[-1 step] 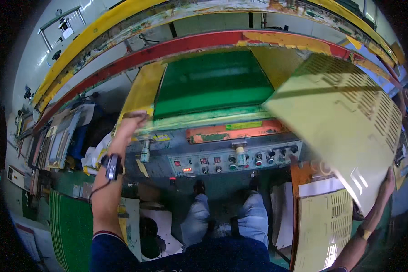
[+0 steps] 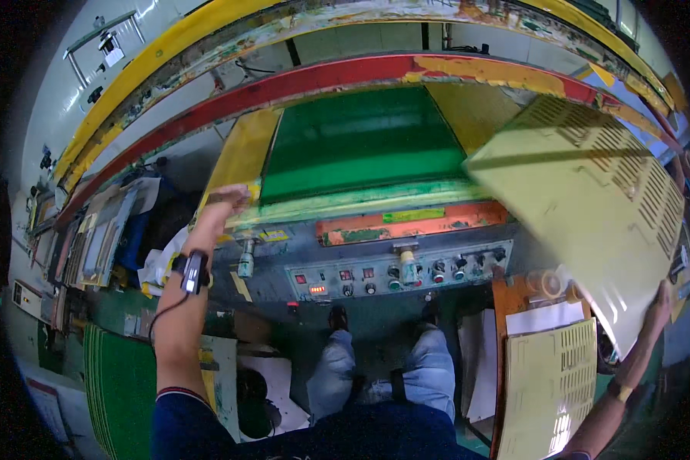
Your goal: Operating an industrial screen printing machine by placing and removing panels.
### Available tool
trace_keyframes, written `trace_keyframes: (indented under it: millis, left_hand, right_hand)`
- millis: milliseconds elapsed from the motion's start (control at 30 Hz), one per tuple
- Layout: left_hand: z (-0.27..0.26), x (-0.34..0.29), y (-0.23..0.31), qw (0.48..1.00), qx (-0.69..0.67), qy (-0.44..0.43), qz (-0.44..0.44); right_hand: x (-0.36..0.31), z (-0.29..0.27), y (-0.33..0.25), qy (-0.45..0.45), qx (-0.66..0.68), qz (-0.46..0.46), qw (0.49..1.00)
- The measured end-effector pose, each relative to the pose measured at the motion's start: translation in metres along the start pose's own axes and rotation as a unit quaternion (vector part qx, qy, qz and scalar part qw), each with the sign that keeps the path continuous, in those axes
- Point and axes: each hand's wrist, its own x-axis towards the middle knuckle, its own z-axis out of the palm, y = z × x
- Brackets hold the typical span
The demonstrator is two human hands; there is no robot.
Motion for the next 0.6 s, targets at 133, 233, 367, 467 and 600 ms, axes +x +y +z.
trace_keyframes:
  millis: [133,233,367,467,600]
  left_hand:
    - [-0.003,0.084,-0.016,0.989,0.142,-0.021,-0.047]
    - [0.013,0.106,-0.003,0.989,0.139,-0.052,-0.025]
    - [-0.012,0.144,-0.033,0.987,0.157,-0.005,0.016]
    - [-0.021,0.136,-0.033,0.969,0.237,0.06,0.028]
    - [-0.006,0.141,-0.042,0.947,0.294,0.111,0.07]
  right_hand:
    - [0.074,0.039,0.057,0.059,0.079,0.047,0.994]
    - [0.097,0.08,0.068,0.108,-0.076,-0.047,0.99]
    - [0.156,0.039,0.117,0.116,-0.342,-0.25,0.898]
    - [0.135,0.1,0.121,0.059,-0.256,-0.149,0.953]
    - [0.136,0.089,0.112,0.036,-0.249,-0.143,0.957]
